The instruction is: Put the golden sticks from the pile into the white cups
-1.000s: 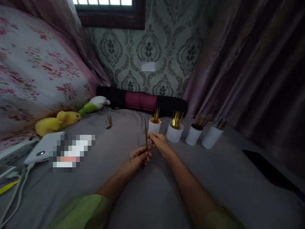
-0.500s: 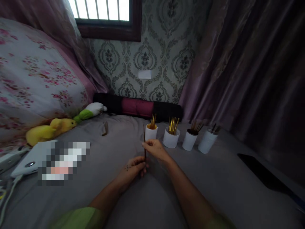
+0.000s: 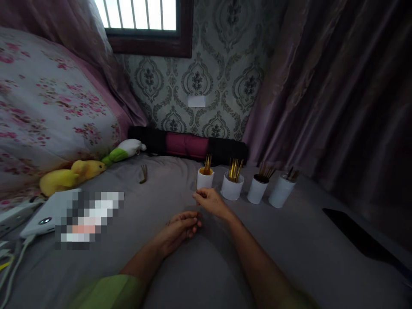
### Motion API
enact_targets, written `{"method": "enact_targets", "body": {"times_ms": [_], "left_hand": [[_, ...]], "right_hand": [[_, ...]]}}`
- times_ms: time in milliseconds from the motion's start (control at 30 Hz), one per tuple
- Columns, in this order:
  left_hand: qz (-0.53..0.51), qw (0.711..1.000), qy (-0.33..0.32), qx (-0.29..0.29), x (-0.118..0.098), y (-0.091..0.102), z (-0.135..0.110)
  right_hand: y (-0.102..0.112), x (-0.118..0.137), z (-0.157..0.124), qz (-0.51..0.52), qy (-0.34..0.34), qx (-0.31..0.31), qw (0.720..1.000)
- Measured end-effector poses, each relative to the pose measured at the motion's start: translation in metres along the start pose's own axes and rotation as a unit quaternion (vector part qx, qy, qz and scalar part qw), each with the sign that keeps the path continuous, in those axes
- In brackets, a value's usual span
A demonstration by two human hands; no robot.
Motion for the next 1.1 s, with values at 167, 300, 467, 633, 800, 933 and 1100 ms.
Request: {"method": "enact_targets", "body": {"times_ms": [167, 300, 467, 633, 800, 933, 1100], "left_hand": [[-0.039, 0.999, 0.016, -0.025, 0.000, 0.004, 0.000], [-0.071, 0.997, 0.015, -0.025, 0.000, 0.006, 0.002], [-0.085, 0.995, 0.022, -0.047, -0.003, 0.007, 0.001], [-0.108, 0.993, 0.028, -0.045, -0.004, 0.005, 0.000], [-0.105, 0.992, 0.025, -0.073, -0.002, 0.011, -0.001], [-0.094, 0.993, 0.022, -0.072, -0.001, 0.011, -0.002], [-0.082, 0.994, 0.026, -0.065, 0.001, 0.009, 0.000]], "right_hand": [[0.002, -0.002, 0.001, -0.009, 0.010, -0.004, 1.000], [0.005, -0.005, 0.003, -0.012, 0.010, -0.009, 1.000], [0.005, -0.010, 0.005, -0.022, 0.003, -0.002, 1.000], [0.006, -0.014, 0.004, -0.019, -0.013, 0.014, 1.000], [0.012, -0.015, 0.004, -0.018, -0.011, 0.002, 1.000], [0.022, -0.014, 0.005, 0.008, -0.010, -0.027, 1.000], [0.042, -0.016, 0.009, 0.069, -0.046, -0.059, 0.995]]}}
Point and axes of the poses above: each hand's wrist, its own z-axis towards the middle knuckle, its own y-axis out of the back of the hand, x = y × z, the point moved 8 cm from there along z, towards the middle knuckle, and after that the axes turned 14 degrees about -y, right-handed, at the moved point
